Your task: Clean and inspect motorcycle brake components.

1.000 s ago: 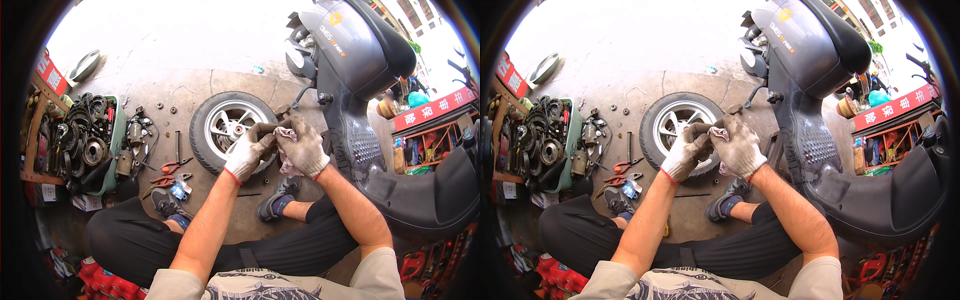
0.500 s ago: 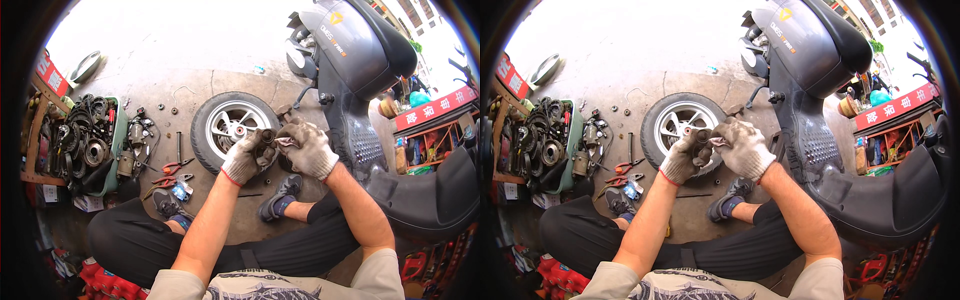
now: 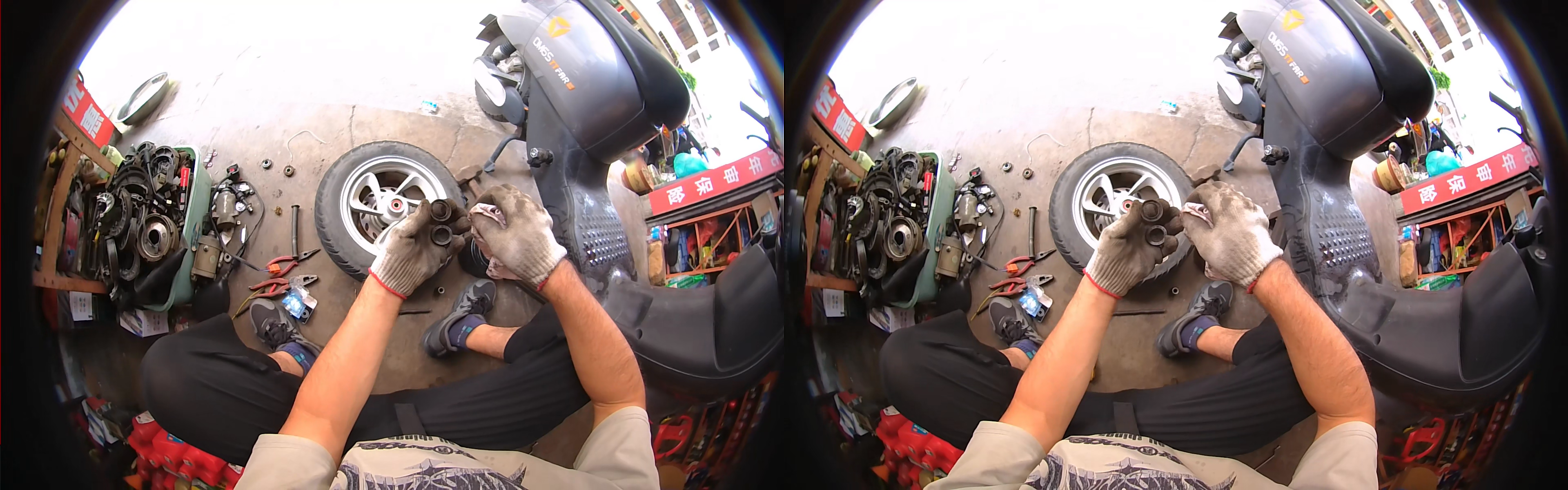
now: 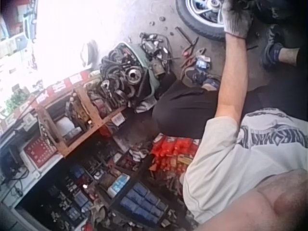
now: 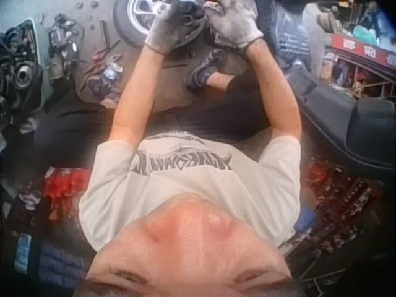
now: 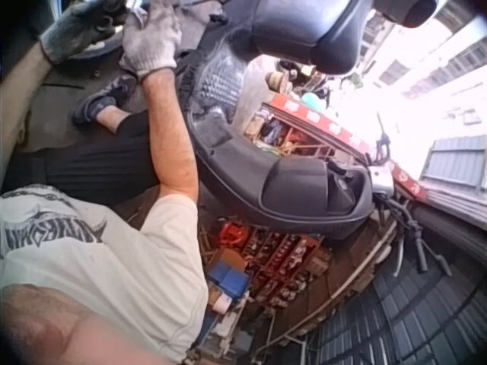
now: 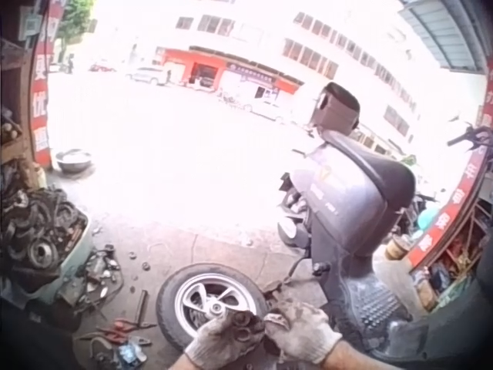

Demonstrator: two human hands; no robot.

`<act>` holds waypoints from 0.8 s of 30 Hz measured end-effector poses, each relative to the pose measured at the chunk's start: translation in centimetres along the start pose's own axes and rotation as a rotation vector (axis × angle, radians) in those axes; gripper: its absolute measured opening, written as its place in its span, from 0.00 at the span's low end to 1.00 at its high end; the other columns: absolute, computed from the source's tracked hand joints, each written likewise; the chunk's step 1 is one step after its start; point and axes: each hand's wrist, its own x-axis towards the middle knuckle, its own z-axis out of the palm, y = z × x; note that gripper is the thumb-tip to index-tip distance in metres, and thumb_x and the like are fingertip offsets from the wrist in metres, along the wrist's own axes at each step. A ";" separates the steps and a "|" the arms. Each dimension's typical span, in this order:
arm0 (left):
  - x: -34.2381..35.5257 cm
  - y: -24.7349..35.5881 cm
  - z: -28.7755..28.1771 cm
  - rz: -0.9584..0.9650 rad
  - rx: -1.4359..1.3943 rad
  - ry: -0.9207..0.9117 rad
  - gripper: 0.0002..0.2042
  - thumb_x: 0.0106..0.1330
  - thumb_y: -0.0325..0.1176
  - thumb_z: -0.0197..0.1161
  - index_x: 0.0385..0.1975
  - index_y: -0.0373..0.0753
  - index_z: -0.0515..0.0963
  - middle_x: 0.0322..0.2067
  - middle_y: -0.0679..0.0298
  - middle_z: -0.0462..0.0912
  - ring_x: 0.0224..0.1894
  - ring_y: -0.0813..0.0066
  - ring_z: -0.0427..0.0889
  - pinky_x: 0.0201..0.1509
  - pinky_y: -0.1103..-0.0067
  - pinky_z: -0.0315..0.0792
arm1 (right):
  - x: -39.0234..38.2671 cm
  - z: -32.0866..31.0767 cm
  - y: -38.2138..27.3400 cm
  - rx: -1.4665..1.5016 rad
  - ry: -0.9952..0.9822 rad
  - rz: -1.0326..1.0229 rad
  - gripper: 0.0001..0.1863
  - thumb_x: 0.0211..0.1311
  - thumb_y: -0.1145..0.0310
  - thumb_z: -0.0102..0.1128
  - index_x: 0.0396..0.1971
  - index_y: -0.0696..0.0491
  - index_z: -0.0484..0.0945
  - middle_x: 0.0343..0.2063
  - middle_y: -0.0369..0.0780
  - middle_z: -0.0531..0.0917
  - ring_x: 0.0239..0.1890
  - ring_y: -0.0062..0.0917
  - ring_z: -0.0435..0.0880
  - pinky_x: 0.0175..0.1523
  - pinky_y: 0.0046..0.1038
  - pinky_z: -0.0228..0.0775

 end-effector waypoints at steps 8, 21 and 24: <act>0.0 0.0 1.3 0.035 -0.260 -0.005 0.20 0.74 0.48 0.53 0.50 0.36 0.75 0.59 0.47 0.74 0.65 0.51 0.70 0.71 0.54 0.62 | -0.2 0.7 1.2 -0.067 -0.011 -0.084 0.17 0.63 0.54 0.58 0.42 0.50 0.81 0.41 0.47 0.82 0.47 0.46 0.81 0.53 0.44 0.71; 0.3 0.1 1.5 0.057 -0.505 0.064 0.20 0.67 0.44 0.63 0.48 0.33 0.75 0.62 0.41 0.68 0.71 0.44 0.59 0.71 0.52 0.57 | -0.4 0.0 0.0 -0.088 -0.091 -0.116 0.13 0.59 0.61 0.62 0.42 0.49 0.81 0.44 0.44 0.82 0.48 0.44 0.81 0.52 0.44 0.71; 0.4 0.0 1.5 0.046 -0.551 0.041 0.20 0.67 0.43 0.62 0.47 0.32 0.74 0.62 0.40 0.68 0.71 0.44 0.58 0.70 0.52 0.57 | -0.4 0.3 0.4 -0.060 -0.074 -0.095 0.13 0.60 0.60 0.61 0.42 0.50 0.80 0.43 0.46 0.82 0.47 0.45 0.82 0.52 0.44 0.71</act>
